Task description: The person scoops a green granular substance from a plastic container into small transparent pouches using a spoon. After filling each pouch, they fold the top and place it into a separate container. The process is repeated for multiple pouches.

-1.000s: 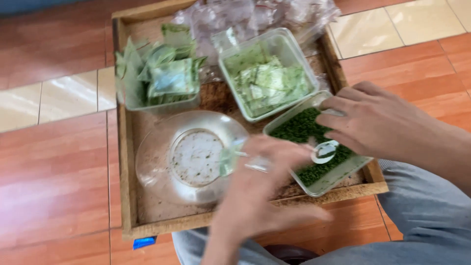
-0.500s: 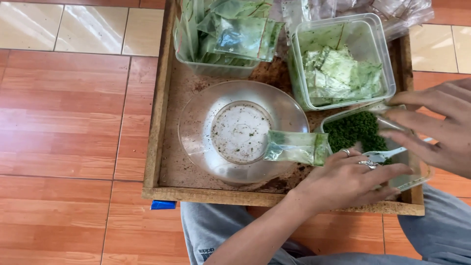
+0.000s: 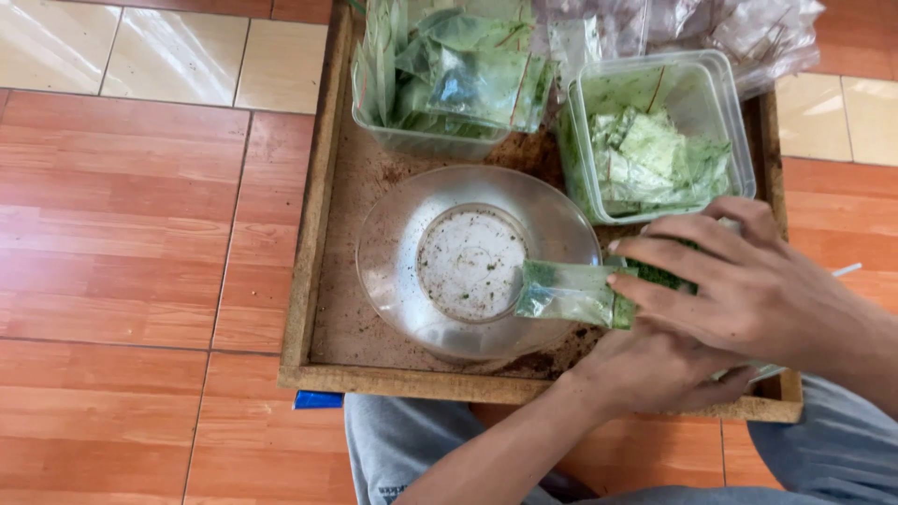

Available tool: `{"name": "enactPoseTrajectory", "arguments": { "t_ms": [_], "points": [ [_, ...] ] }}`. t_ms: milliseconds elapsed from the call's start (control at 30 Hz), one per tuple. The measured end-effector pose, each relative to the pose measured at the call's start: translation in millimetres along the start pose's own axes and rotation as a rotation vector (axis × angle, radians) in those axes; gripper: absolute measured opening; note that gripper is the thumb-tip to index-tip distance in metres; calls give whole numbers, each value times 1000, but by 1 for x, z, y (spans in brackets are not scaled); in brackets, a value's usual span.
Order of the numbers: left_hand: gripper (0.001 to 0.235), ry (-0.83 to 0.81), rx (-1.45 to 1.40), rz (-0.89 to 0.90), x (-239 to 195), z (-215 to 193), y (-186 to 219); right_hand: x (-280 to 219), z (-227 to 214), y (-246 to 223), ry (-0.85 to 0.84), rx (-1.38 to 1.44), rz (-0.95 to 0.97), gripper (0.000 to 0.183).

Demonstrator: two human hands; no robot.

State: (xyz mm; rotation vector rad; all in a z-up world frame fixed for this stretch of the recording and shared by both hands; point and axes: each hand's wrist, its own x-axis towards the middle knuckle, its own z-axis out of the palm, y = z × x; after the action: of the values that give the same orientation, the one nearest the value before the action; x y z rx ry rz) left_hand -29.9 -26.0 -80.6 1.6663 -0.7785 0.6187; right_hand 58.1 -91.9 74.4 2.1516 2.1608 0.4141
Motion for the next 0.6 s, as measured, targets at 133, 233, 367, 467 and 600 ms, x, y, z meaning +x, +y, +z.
{"name": "enactPoseTrajectory", "arguments": {
  "t_ms": [133, 233, 367, 467, 600],
  "points": [
    [29, 11, 121, 33, 0, 3, -1, 0, 2, -1, -27, 41, 16, 27],
    [26, 78, 104, 49, 9, -8, 6, 7, -1, -2, 24, 91, 17, 16],
    [29, 21, 137, -9, 7, -10, 8, 18, -8, 5, 89, 138, -7, 17],
    [27, -1, 208, -57, 0, -5, 8, 35, -21, 17, 100, 128, -30, 22],
    [25, 4, 332, -51, 2, -7, 13, 78, -46, 46, 158, -52, -15, 19]
  ]
}}
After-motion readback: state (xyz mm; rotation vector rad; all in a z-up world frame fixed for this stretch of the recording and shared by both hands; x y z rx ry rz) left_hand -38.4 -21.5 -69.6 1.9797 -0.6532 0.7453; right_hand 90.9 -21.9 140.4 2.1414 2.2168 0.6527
